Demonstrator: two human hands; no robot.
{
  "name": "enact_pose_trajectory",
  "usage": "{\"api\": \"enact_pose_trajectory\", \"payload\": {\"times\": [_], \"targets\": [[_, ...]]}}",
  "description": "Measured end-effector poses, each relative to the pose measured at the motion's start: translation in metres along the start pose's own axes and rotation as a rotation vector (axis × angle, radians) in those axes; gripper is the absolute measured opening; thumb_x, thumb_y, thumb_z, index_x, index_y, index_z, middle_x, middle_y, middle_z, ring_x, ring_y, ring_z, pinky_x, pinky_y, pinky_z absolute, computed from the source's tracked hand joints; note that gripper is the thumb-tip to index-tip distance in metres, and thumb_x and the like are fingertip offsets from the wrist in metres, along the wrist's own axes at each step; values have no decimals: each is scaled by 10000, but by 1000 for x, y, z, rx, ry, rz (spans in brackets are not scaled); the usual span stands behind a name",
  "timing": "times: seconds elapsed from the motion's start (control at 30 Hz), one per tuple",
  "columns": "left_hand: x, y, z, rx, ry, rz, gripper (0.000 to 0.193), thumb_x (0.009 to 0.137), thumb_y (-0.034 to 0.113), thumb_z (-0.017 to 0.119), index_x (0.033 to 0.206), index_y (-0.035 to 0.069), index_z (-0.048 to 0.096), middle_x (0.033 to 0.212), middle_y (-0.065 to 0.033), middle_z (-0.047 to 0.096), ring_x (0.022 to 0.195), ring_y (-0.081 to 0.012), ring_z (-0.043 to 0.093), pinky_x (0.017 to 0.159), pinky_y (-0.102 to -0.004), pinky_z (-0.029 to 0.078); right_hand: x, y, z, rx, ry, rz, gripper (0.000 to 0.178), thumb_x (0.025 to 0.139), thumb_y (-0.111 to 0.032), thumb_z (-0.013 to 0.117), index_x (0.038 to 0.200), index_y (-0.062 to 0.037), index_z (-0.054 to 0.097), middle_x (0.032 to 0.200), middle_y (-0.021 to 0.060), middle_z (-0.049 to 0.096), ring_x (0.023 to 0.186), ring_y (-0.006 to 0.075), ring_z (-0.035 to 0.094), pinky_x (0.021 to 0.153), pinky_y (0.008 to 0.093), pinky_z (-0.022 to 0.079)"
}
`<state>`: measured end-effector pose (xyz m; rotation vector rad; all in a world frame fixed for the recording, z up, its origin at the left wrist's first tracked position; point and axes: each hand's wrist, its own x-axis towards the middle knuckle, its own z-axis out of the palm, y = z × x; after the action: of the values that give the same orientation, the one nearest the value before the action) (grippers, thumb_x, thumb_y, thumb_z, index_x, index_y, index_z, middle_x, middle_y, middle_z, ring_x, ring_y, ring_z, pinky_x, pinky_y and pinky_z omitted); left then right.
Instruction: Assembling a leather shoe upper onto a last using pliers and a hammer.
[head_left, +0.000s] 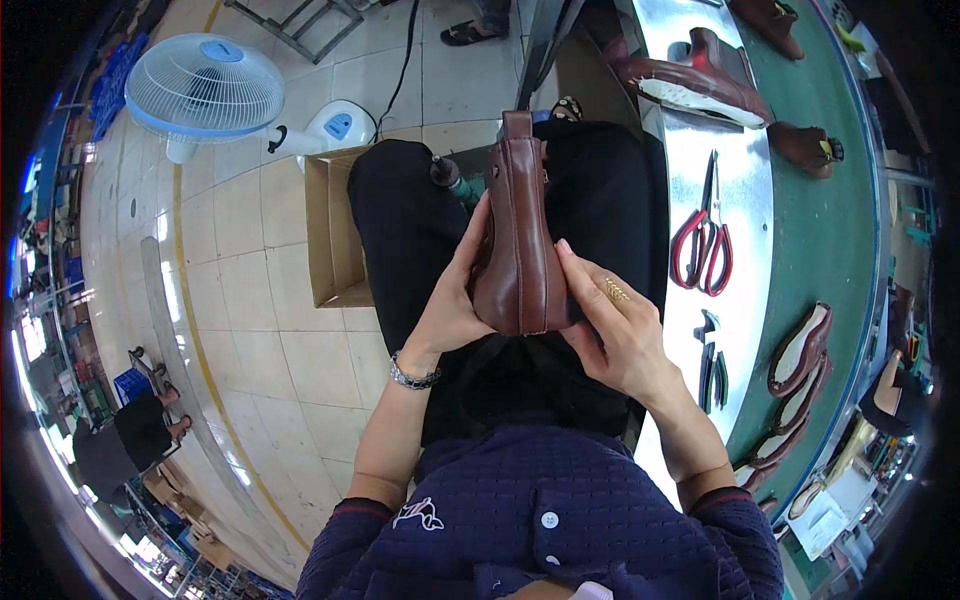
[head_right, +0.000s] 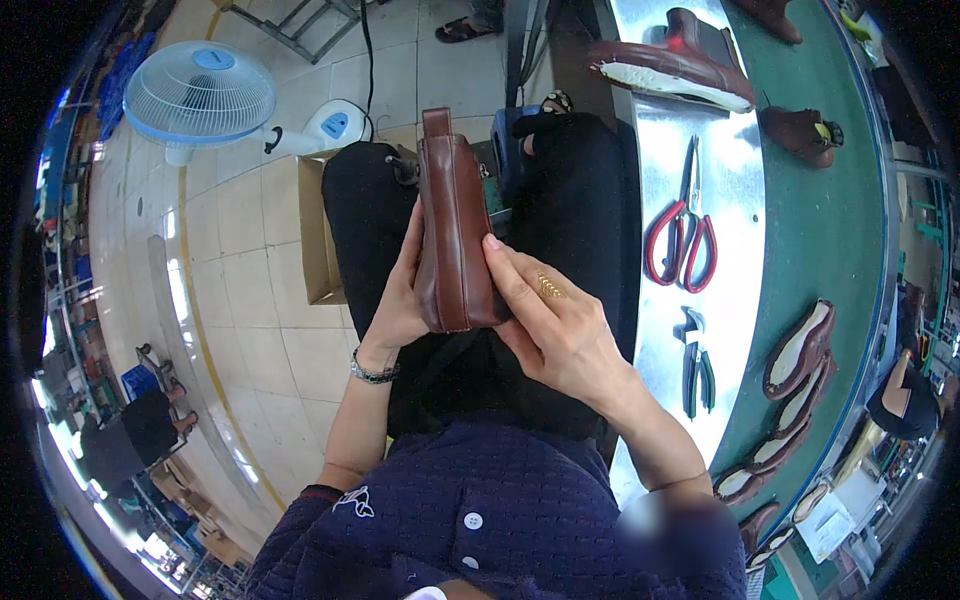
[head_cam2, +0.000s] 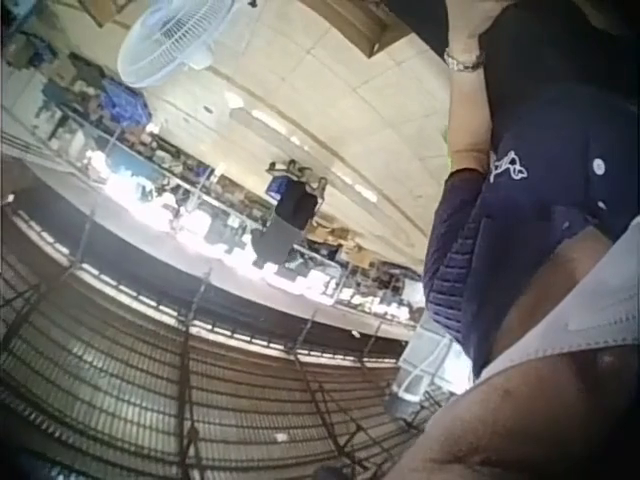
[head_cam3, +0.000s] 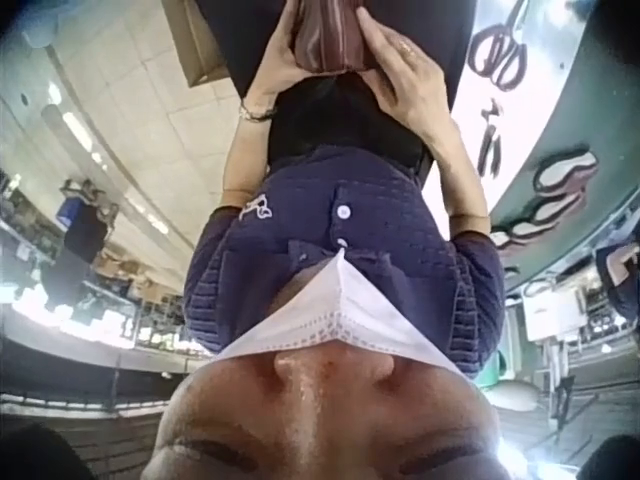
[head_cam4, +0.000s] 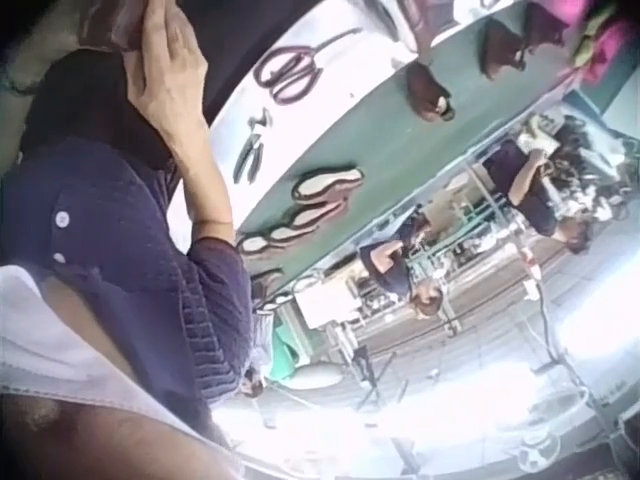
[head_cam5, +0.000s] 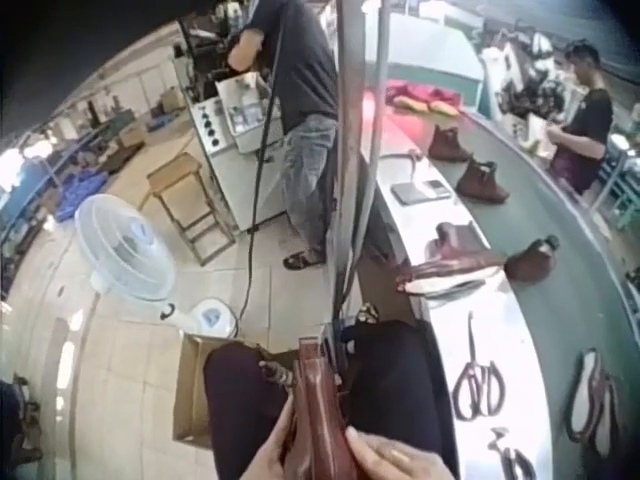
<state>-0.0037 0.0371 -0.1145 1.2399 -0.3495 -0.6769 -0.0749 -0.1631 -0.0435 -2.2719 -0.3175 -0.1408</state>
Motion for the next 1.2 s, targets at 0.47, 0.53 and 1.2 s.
{"api": "enact_pose_trajectory", "payload": {"times": [0.47,0.53,1.2], "targets": [[-24,11,-1,221,-138,-146,1253,604,154,897,1557,107,85,1602,-136,181,1458,-279,248,1158,-412,284,-10,13,-1,458,-76,281,769,818,-375,760,1435,-58,427,1080,204,656,949,300,692,826,394,573],[-26,31,3,416,-186,-94,1205,607,169,890,1550,75,146,1594,-153,203,1451,-294,269,1150,-407,295,-8,12,0,470,-66,278,832,817,-377,766,1479,-82,357,1018,192,660,911,295,697,815,407,575],[-40,42,42,969,182,385,756,590,193,875,1235,-86,597,1273,-259,591,1024,-299,687,823,-312,570,38,22,-24,681,-405,560,1087,653,-296,896,1509,-112,252,1444,151,408,1394,315,343,1050,508,440]]}}
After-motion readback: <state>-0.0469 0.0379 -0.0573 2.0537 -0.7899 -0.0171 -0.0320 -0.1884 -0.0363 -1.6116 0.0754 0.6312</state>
